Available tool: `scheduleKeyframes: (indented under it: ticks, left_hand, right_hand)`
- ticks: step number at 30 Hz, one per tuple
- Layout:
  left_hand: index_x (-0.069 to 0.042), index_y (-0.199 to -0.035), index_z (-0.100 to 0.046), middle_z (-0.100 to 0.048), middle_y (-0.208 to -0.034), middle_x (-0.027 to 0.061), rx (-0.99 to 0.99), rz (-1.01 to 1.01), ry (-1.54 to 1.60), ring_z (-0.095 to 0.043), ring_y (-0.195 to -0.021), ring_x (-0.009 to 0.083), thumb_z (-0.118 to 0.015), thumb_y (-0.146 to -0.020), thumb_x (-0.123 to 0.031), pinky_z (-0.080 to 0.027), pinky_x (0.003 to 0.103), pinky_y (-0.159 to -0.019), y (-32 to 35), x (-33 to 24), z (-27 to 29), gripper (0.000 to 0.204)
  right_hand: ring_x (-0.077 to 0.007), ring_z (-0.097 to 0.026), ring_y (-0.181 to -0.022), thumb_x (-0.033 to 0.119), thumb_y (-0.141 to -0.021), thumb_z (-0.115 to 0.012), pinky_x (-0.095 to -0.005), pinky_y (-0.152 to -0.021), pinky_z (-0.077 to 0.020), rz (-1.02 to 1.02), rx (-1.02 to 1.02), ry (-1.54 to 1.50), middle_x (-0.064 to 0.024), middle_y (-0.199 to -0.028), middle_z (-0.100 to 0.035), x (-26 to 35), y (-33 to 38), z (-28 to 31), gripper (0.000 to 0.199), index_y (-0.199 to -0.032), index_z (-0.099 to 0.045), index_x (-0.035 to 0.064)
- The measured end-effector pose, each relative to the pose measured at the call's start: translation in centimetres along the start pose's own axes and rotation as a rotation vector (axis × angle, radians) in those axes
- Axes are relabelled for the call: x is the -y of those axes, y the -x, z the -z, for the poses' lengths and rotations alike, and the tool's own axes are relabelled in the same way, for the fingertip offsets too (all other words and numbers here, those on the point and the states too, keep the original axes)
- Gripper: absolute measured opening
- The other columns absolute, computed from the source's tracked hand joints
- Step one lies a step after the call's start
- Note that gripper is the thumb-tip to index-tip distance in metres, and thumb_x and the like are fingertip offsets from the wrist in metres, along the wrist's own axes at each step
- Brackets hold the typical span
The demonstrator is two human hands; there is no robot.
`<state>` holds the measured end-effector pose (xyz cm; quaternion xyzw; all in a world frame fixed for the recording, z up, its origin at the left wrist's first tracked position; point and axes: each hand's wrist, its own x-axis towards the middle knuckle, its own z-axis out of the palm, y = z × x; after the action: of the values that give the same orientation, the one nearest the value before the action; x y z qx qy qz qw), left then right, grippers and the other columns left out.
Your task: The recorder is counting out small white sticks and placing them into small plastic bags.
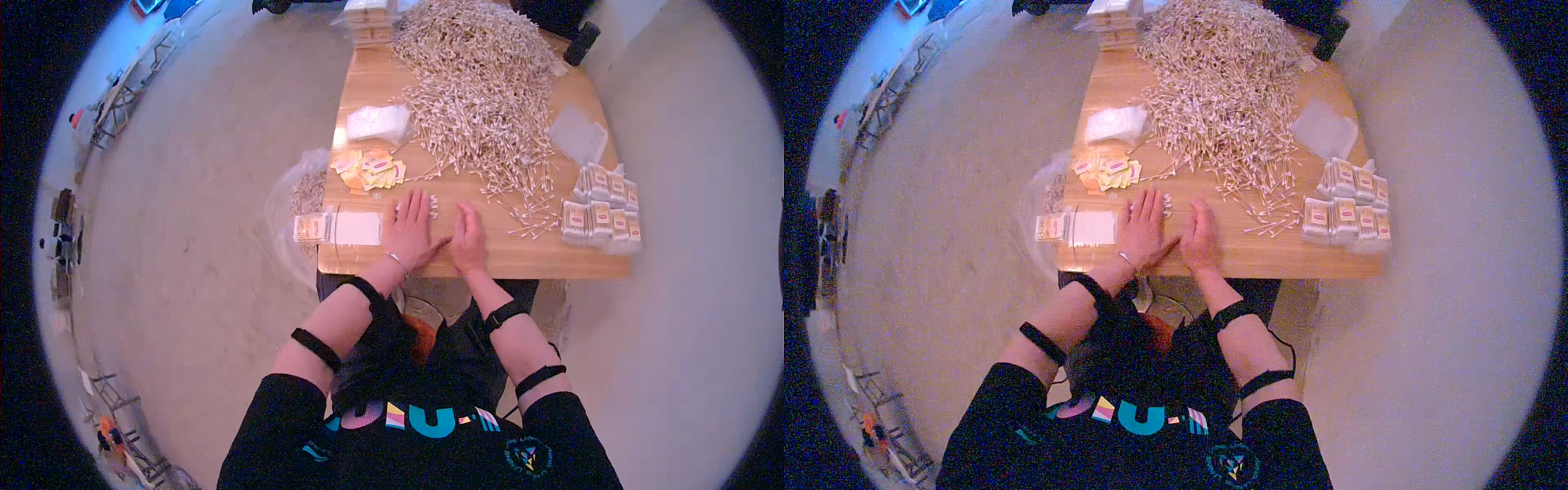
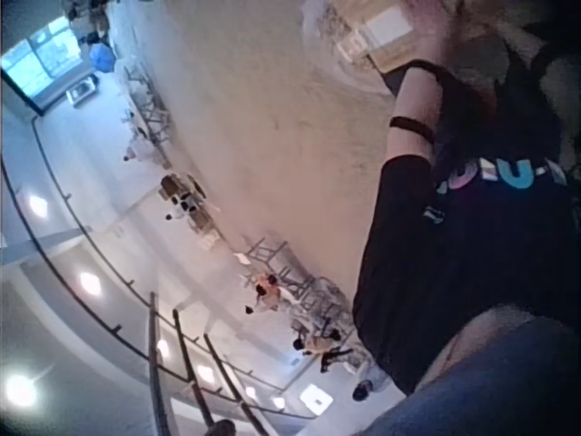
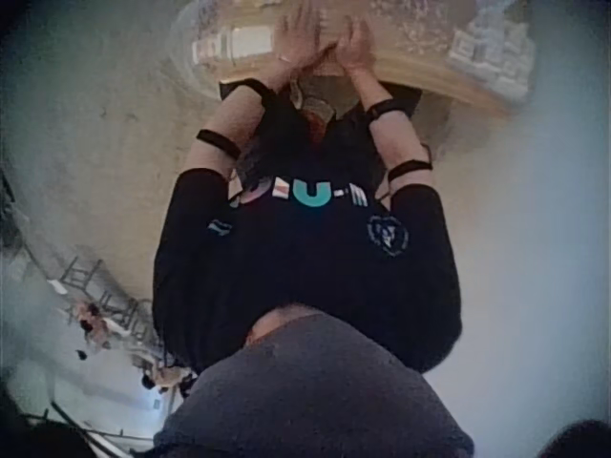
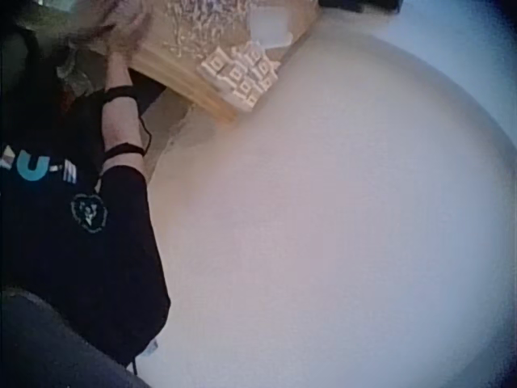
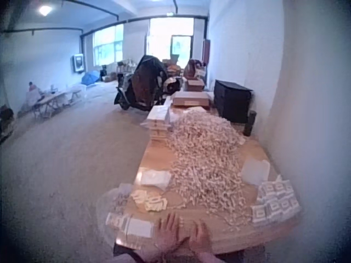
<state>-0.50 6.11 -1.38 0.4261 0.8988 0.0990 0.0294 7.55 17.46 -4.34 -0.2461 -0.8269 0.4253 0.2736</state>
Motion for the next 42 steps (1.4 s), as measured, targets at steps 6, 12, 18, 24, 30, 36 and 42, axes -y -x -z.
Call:
scheduleKeyframes:
  ticks: [6,12,18,24,30,36,42]
  left_hand:
    - [-0.002,-0.139,-0.018,-0.018,-0.145,0.0145,0.075,-0.1,-0.081,-0.014,-0.135,0.0285,-0.046,-0.077,-0.06,-0.008,0.047,-0.108,-0.1,-0.1,0.0,0.089]
    - [-0.003,-0.139,-0.018,-0.019,-0.145,0.0149,0.072,-0.205,-0.006,-0.013,-0.136,0.0283,-0.042,-0.079,-0.062,-0.004,0.047,-0.109,2.5,-0.8,-0.4,0.088]
    - [0.0,-0.139,-0.018,-0.017,-0.145,0.0163,-0.019,-0.112,0.138,-0.01,-0.136,0.0285,-0.043,-0.079,-0.061,-0.003,0.048,-0.109,3.0,-0.2,-0.6,0.089]
    - [0.001,-0.139,-0.015,-0.014,-0.146,0.0165,0.071,-0.177,0.064,-0.008,-0.137,0.0282,-0.044,-0.079,-0.062,-0.001,0.048,-0.108,3.7,-0.7,0.1,0.091]
    - [-0.006,-0.141,-0.016,-0.014,-0.146,0.0165,0.061,-0.183,-0.025,-0.007,-0.137,0.0291,-0.045,-0.074,-0.067,0.003,0.048,-0.108,1.7,0.1,0.1,0.095]
    - [-0.005,-0.14,-0.019,-0.018,-0.145,0.0164,-0.001,-0.132,0.011,-0.01,-0.136,0.0297,-0.047,-0.078,-0.059,-0.003,0.048,-0.109,1.9,-0.1,0.6,0.088]
    - [0.002,-0.138,-0.017,-0.018,-0.145,0.0178,0.009,-0.082,0.051,-0.013,-0.136,0.0282,-0.047,-0.08,-0.055,-0.009,0.045,-0.109,-0.2,0.1,0.1,0.086]
  right_hand:
    - [-0.036,-0.048,-0.11,0.007,-0.085,-0.04,-0.0402,-0.096,-0.0363,0.017,-0.029,-0.051,-0.0207,-0.115,-0.052,0.1,0.0,-0.1,0.028,-0.11,-0.049,-0.0013]
    - [-0.0357,-0.049,-0.109,0.009,-0.085,-0.041,-0.0397,-0.096,-0.0365,0.015,-0.042,-0.041,-0.02,-0.113,-0.053,0.0,0.0,-0.2,0.028,-0.11,-0.05,-0.0007]
    - [-0.0354,-0.049,-0.108,0.012,-0.087,-0.042,-0.0395,-0.095,-0.0372,-0.022,-0.043,-0.067,-0.0202,-0.112,-0.054,0.3,-0.1,-0.1,0.027,-0.109,-0.052,-0.0007]
    - [-0.0354,-0.049,-0.108,0.013,-0.088,-0.042,-0.0398,-0.094,-0.0376,-0.05,-0.021,-0.065,-0.0203,-0.112,-0.054,-0.1,0.0,-0.1,0.027,-0.11,-0.052,-0.0006]
    - [-0.0358,-0.05,-0.107,0.013,-0.088,-0.043,-0.04,-0.094,-0.0383,-0.008,-0.037,-0.067,-0.0202,-0.113,-0.054,0.1,-0.1,-0.2,0.026,-0.108,-0.052,-0.0003]
    - [-0.0362,-0.051,-0.105,0.012,-0.088,-0.043,-0.0402,-0.093,-0.0387,0.036,-0.054,-0.057,-0.0205,-0.11,-0.055,0.3,-0.2,-0.1,0.024,-0.106,-0.052,-0.0003]
    - [-0.0366,-0.051,-0.105,0.011,-0.088,-0.042,-0.0407,-0.092,-0.0389,0.0,-0.037,-0.033,-0.0208,-0.108,-0.055,0.3,-0.2,0.1,0.023,-0.104,-0.052,-0.0006]
